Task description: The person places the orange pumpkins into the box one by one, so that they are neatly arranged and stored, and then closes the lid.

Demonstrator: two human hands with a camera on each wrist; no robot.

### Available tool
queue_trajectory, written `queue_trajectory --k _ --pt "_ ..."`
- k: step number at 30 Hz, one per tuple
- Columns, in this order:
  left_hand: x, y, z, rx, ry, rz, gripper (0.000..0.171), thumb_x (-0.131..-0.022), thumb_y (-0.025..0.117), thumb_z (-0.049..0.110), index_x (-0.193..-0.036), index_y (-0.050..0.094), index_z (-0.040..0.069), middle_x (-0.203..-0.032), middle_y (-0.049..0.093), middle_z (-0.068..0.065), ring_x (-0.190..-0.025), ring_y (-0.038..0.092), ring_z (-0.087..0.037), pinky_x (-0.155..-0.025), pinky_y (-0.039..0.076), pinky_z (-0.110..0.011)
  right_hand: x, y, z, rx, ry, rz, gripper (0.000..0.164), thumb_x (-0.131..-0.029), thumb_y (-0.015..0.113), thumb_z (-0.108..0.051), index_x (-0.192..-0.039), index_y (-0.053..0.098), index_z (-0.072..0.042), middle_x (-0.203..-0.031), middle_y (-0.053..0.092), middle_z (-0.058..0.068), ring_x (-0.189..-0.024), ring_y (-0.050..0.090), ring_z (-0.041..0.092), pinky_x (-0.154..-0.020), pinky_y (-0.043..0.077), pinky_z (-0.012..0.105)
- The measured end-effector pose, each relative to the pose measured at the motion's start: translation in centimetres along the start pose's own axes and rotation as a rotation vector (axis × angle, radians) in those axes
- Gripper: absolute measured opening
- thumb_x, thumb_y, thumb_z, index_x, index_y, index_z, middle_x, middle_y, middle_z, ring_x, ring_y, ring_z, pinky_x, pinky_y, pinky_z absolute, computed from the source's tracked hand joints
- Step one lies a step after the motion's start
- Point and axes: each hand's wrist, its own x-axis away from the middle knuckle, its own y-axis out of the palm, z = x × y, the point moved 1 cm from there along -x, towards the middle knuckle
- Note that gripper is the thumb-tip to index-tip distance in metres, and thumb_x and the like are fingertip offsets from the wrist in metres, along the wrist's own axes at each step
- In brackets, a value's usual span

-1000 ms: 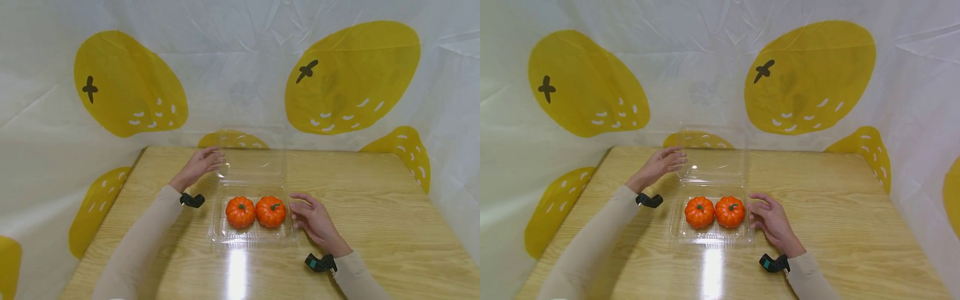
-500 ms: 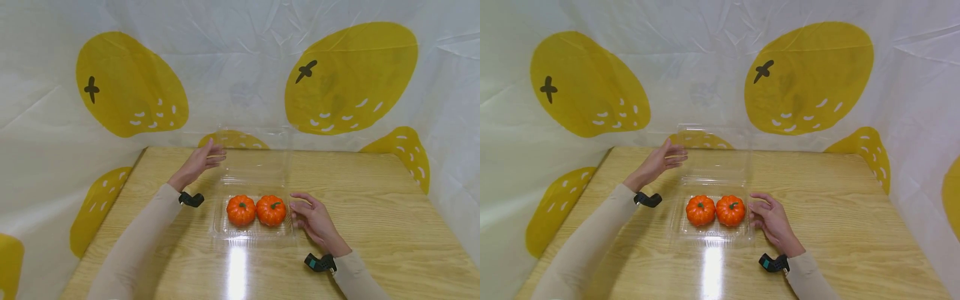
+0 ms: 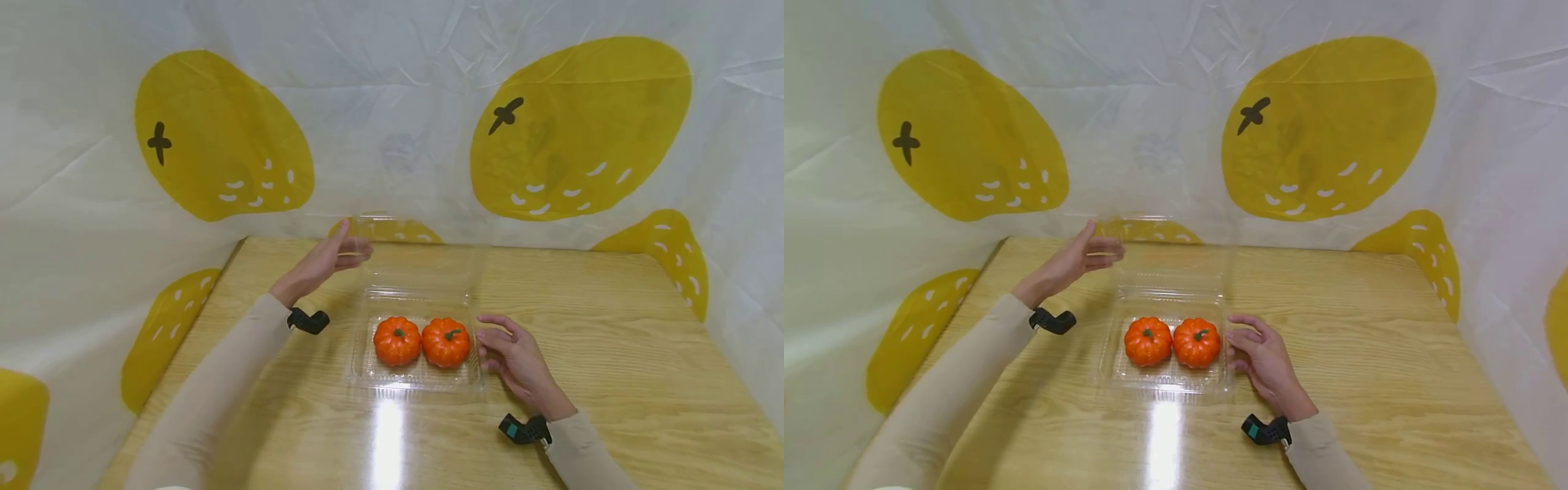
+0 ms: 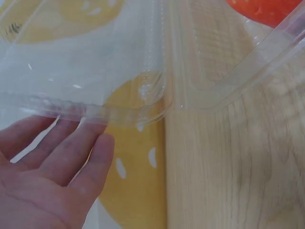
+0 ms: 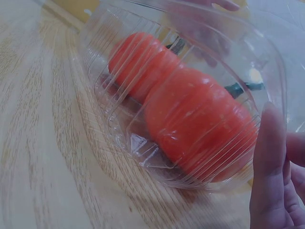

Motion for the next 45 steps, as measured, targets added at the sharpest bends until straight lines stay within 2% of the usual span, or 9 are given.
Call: queue_trajectory --k 8,12,17,20,25,29,33,40,45 --pt "0.7 -0.5 0.6 -0.069 -0.043 -0.093 0.102 -0.092 0.024 0.089 -0.152 0.050 0.011 -0.162 0.046 -0.013 -0.153 0.042 -0.037 -0.132 0.022 -0.053 0.1 -0.2 0.0 -0.007 -0.003 -0.001 0.032 -0.102 0.065 -0.011 -0.134 0.057 -0.010 -0.088 0.074 -0.008 -0.069 0.066 0.005 -0.056 0.059 0.021" --pt "1.1 -0.4 1.1 -0.123 -0.067 -0.126 0.100 -0.092 0.025 0.089 -0.155 0.048 0.015 -0.164 0.046 -0.008 -0.154 0.040 -0.034 -0.133 0.016 -0.055 0.1 -0.1 0.1 -0.004 0.004 0.007 0.031 -0.102 0.064 -0.011 -0.132 0.057 -0.010 -0.087 0.074 -0.009 -0.069 0.066 0.005 -0.056 0.059 0.021" --pt "1.6 -0.4 1.4 -0.195 -0.076 -0.168 0.102 -0.092 0.027 0.089 -0.164 0.029 0.017 -0.165 0.042 -0.003 -0.155 0.039 -0.027 -0.134 0.009 -0.057 0.2 0.0 0.1 0.002 0.016 0.011 0.031 -0.103 0.064 -0.011 -0.132 0.056 -0.010 -0.087 0.073 -0.009 -0.069 0.065 0.005 -0.055 0.059 0.022" --pt "2.0 -0.5 1.4 -0.209 -0.044 -0.185 0.099 -0.096 0.028 0.084 -0.165 0.024 0.013 -0.168 0.038 -0.007 -0.156 0.037 -0.027 -0.134 0.013 -0.054 0.1 0.0 0.1 0.008 0.018 0.012 0.031 -0.103 0.064 -0.011 -0.133 0.056 -0.011 -0.087 0.073 -0.010 -0.069 0.065 0.005 -0.056 0.059 0.022" --pt "2.6 -0.5 1.4 -0.255 0.029 -0.190 0.076 -0.108 0.030 0.061 -0.157 0.042 0.005 -0.165 0.042 -0.013 -0.156 0.037 -0.032 -0.131 0.026 -0.052 0.1 0.1 0.2 0.012 0.013 0.006 0.030 -0.103 0.063 -0.011 -0.132 0.056 -0.011 -0.086 0.072 -0.010 -0.069 0.065 0.005 -0.055 0.058 0.021" --pt "3.1 -0.2 1.6 -0.356 0.050 -0.184 0.063 -0.111 0.032 0.050 -0.154 0.048 0.008 -0.162 0.047 -0.011 -0.155 0.039 -0.032 -0.130 0.027 -0.053 0.1 0.1 0.2 0.017 0.008 0.003 0.028 -0.103 0.062 -0.011 -0.130 0.056 -0.013 -0.086 0.072 -0.010 -0.070 0.065 0.005 -0.055 0.059 0.021" --pt "3.5 0.2 1.8 -0.436 0.072 -0.213 0.063 -0.111 0.030 0.054 -0.157 0.044 0.014 -0.166 0.042 -0.007 -0.158 0.033 -0.030 -0.131 0.023 -0.055 0.1 0.0 0.2 0.017 0.007 -0.001 0.027 -0.103 0.062 -0.011 -0.129 0.057 -0.015 -0.087 0.072 -0.009 -0.071 0.065 0.005 -0.056 0.059 0.022" --pt "4.2 0.7 2.0 -0.545 0.046 -0.211 0.068 -0.106 0.036 0.064 -0.160 0.041 0.022 -0.167 0.040 0.000 -0.147 0.050 -0.030 -0.128 0.031 -0.056 0.1 0.1 0.1 0.004 -0.004 -0.022 0.026 -0.104 0.061 -0.010 -0.130 0.057 -0.014 -0.088 0.073 -0.009 -0.071 0.065 0.005 -0.057 0.060 0.022" --pt "4.8 1.2 2.0 -0.588 0.041 -0.195 0.071 -0.103 0.042 0.068 -0.160 0.039 0.026 -0.167 0.039 0.003 -0.154 0.041 -0.026 -0.128 0.031 -0.054 0.1 0.1 0.0 -0.007 -0.011 -0.036 0.026 -0.104 0.060 -0.010 -0.130 0.056 -0.013 -0.088 0.073 -0.008 -0.071 0.065 0.006 -0.057 0.060 0.023"
